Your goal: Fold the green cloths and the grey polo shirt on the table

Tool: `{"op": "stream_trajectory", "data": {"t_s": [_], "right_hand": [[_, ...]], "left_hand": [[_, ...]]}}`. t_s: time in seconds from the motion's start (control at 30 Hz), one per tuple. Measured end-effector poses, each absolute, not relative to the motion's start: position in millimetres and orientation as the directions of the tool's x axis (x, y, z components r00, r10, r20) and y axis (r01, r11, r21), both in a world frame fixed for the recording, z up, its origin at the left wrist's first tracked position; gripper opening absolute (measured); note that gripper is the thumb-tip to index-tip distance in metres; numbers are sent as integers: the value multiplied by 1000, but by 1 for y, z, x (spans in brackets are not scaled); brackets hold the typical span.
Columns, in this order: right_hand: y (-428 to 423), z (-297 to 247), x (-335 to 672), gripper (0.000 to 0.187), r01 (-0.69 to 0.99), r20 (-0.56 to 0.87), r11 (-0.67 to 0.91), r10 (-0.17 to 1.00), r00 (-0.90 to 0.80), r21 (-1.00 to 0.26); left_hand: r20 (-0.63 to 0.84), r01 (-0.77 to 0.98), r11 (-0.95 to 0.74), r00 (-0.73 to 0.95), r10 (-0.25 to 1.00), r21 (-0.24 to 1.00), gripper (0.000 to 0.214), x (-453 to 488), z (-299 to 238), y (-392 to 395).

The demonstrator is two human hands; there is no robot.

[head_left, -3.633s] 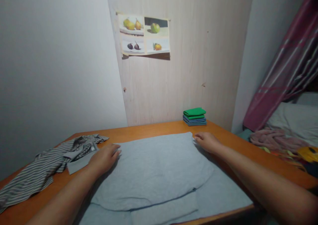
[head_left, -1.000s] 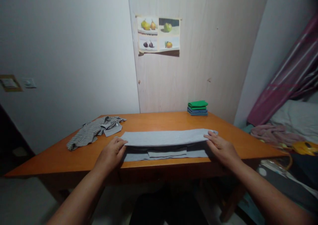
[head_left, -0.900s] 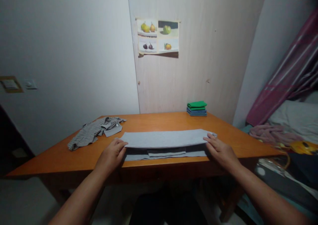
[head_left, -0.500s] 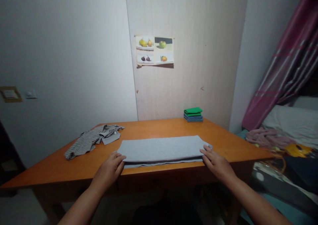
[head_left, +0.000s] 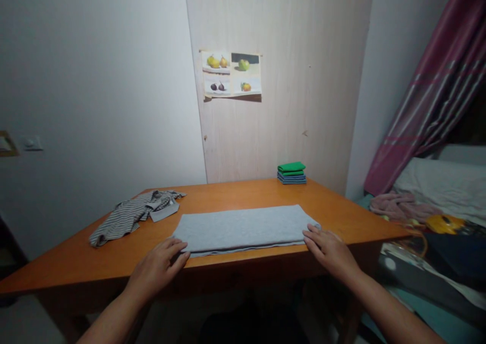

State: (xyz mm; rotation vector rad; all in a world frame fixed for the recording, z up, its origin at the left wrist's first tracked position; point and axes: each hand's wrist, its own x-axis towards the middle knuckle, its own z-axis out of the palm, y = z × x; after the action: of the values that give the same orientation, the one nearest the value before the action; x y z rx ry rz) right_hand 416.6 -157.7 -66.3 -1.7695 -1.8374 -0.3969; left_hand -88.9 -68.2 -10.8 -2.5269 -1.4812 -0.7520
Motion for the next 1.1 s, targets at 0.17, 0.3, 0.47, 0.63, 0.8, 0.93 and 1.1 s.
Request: {"op": "stream_trajectory", "data": {"t_s": [0.17,0.3,0.47,0.63,0.8,0.93,1.1], "right_hand": [[-173,-60,419,34,986,589,29,805,73,-163],[-180,-63,435,34,969,657,7,737,161,-246],[-178,-59,456,42,925,693,21,668,270,-381],[-166,-50,465,45,908,720,62,633,286,-415],[-151,-37,447,46,873,721,150,637,273,-464],[-143,-20,412,43,843,721,265,666,191,-467],[-132,-5,358,44,819,665,376,747,8,-433]], "left_hand": [[446,877,-460,358,820,142,48,-94,-12,-68],[438,901,-406,307,845,154,48,-98,-9,-69],[463,920,-346,229,856,185,46,-107,2,-71],[556,945,-240,80,828,222,46,-107,12,-71],[647,911,-297,45,761,285,41,-96,14,-61],[648,872,-402,139,749,277,37,-67,14,-55],[619,741,-611,348,704,278,35,-2,19,-61]]}}
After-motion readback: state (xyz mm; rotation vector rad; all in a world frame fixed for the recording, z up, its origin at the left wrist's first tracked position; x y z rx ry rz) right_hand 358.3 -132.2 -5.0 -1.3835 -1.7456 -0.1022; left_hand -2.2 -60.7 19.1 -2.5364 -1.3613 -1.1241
